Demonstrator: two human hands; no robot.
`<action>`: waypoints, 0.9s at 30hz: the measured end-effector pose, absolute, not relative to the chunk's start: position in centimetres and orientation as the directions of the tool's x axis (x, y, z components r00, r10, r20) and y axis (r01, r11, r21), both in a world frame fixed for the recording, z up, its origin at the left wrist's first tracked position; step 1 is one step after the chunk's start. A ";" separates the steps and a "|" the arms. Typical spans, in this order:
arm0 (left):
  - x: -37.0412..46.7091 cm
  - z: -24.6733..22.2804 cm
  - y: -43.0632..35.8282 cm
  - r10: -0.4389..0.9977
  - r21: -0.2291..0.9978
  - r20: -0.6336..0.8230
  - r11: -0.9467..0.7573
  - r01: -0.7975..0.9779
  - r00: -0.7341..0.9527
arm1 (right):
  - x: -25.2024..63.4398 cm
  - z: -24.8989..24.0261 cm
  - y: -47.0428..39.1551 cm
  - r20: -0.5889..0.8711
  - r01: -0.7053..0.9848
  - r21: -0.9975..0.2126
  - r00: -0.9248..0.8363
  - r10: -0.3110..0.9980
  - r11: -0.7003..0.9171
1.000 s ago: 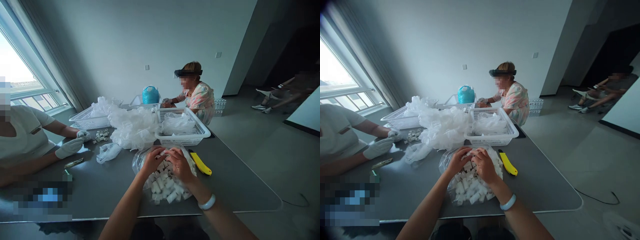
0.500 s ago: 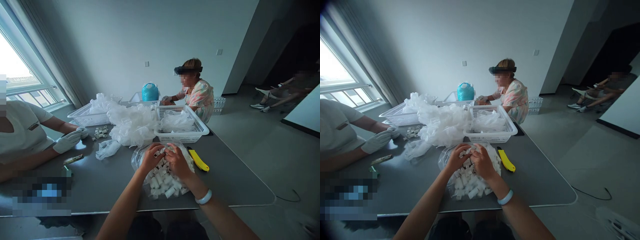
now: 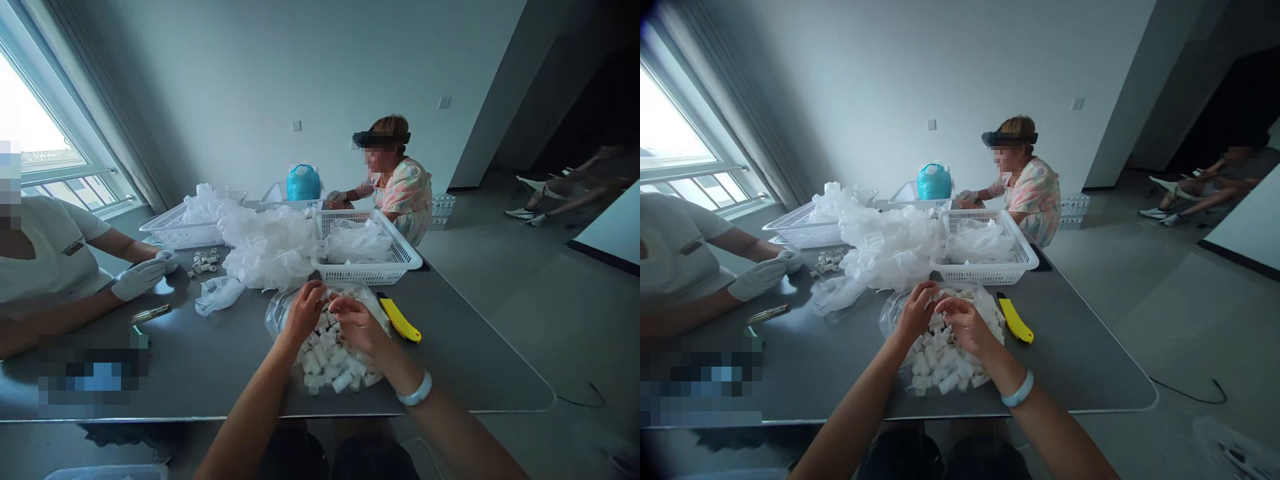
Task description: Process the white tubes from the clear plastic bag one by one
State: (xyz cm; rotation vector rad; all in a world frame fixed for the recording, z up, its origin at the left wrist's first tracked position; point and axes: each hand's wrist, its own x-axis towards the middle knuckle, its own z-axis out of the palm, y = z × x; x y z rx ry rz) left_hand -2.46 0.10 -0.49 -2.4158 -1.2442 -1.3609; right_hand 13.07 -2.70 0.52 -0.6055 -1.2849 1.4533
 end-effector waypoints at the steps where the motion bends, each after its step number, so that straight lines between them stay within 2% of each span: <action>1: -2.6 -0.5 0.2 0.613 0.307 0.755 -0.646 0.699 0.235 | 13.3 0.6 -2.6 0.248 -0.424 -0.900 -0.294 0.923 0.107; 3: -2.8 -0.3 0.2 0.641 0.388 0.752 -0.620 0.682 0.154 | 13.6 0.7 -2.3 0.219 -0.443 -0.891 -0.225 0.950 0.100; 6: -2.9 0.1 0.0 0.701 0.561 0.711 -0.610 0.560 0.051 | 14.0 0.6 -2.2 0.193 -0.199 -0.964 -0.058 0.980 0.178; 9: -2.6 0.4 -0.2 0.775 0.731 0.632 -0.601 0.324 0.012 | 14.0 0.3 -2.3 0.400 0.169 -0.905 0.037 0.916 0.389; 11: -2.3 0.5 -0.3 0.825 0.811 0.564 -0.557 0.175 0.012 | 13.8 0.2 -2.5 0.523 0.294 -0.817 0.011 0.853 0.497; 15: -1.5 0.7 -0.7 0.924 0.925 0.375 -0.366 -0.104 0.081 | 13.5 0.0 -2.7 0.526 0.310 -0.805 -0.021 0.850 0.506; 19: -0.9 0.7 -1.2 0.967 0.940 0.194 -0.134 -0.315 0.168 | 13.6 0.0 -2.6 0.564 0.338 -0.771 -0.029 0.825 0.539; 22: -0.6 0.8 -1.4 0.972 0.939 0.123 -0.048 -0.341 0.201 | 13.6 0.2 -2.7 0.633 0.394 -0.706 -0.024 0.774 0.589; 27: -0.8 1.1 -1.4 0.957 0.964 0.113 -0.041 -0.261 0.268 | 13.6 0.7 -3.0 0.731 0.455 -0.578 -0.079 0.677 0.677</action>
